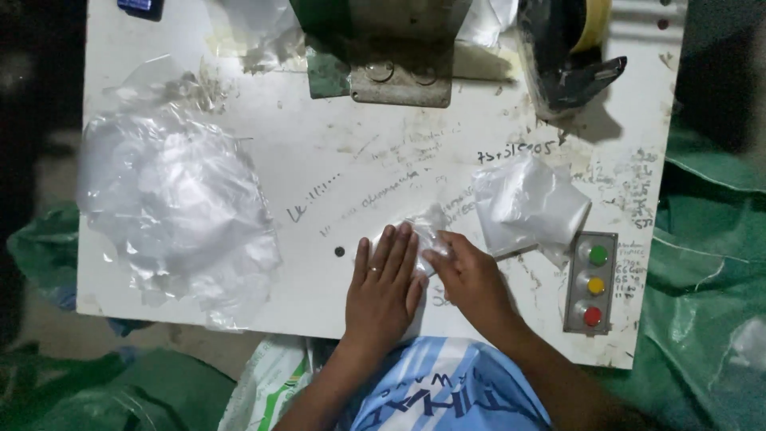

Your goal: Folding individual plastic bags and placing them into a larger collection sack at a workbench.

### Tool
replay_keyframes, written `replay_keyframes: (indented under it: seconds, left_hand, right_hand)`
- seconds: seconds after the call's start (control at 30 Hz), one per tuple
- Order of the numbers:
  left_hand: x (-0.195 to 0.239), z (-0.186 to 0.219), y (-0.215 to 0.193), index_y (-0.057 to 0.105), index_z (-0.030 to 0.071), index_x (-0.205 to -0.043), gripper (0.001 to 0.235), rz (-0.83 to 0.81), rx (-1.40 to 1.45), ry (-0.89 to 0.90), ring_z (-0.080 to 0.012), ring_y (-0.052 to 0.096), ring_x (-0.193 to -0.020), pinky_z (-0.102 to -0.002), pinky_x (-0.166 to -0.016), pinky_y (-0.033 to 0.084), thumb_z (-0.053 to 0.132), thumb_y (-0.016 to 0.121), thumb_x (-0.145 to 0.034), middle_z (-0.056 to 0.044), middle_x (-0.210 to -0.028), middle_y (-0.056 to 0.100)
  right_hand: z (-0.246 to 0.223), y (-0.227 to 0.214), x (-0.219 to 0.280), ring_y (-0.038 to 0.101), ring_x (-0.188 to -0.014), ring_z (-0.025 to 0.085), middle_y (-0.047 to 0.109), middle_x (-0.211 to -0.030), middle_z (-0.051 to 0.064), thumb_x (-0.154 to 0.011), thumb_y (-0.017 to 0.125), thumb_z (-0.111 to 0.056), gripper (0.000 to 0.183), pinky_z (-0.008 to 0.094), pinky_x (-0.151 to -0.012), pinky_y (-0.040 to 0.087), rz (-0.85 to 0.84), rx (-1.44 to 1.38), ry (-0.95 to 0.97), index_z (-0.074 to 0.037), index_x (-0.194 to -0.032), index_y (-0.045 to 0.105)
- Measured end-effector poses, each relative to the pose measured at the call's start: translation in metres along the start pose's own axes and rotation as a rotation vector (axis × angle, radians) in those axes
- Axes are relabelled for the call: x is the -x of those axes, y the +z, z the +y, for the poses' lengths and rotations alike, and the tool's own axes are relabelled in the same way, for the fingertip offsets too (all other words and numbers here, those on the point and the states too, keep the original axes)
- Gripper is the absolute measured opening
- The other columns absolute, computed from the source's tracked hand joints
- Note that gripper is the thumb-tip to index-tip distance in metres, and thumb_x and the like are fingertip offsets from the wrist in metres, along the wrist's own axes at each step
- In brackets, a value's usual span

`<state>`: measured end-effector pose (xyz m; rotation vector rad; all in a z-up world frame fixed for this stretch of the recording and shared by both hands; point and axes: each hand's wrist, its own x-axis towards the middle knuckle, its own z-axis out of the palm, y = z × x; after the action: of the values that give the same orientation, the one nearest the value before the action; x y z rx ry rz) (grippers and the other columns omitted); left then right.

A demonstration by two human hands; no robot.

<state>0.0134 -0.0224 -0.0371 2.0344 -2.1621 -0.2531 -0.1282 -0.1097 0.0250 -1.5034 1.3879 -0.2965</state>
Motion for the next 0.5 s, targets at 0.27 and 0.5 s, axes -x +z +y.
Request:
replay_keyframes:
  seconds: [0.27,0.5]
  left_hand:
    - [0.026,-0.008,0.0,0.034,0.004,-0.159,0.064,0.209,0.006,0.013,-0.0312,0.027,-0.157,-0.053,-0.128,0.022,0.044,0.041,-0.109,-0.015,-0.168,0.031]
    - [0.016,-0.019,-0.021,0.065,0.003,-0.127,0.029,0.434,0.03,-0.022,-0.0338,0.064,-0.109,-0.045,-0.086,0.053,0.013,0.067,-0.1,-0.017,-0.131,0.066]
  right_hand:
    - [0.001,0.006,-0.02,0.073,-0.112,0.029,0.069,-0.136,0.006,-0.096,0.059,-0.041,0.049,0.042,-0.088,0.057,-0.046,0.251,0.083,-0.016,-0.138,0.061]
    - [0.02,0.025,-0.027,0.067,-0.109,0.028,0.064,-0.124,0.008,-0.099,0.057,-0.025,0.028,0.038,-0.087,0.052,-0.206,0.227,-0.286,-0.012,-0.122,0.068]
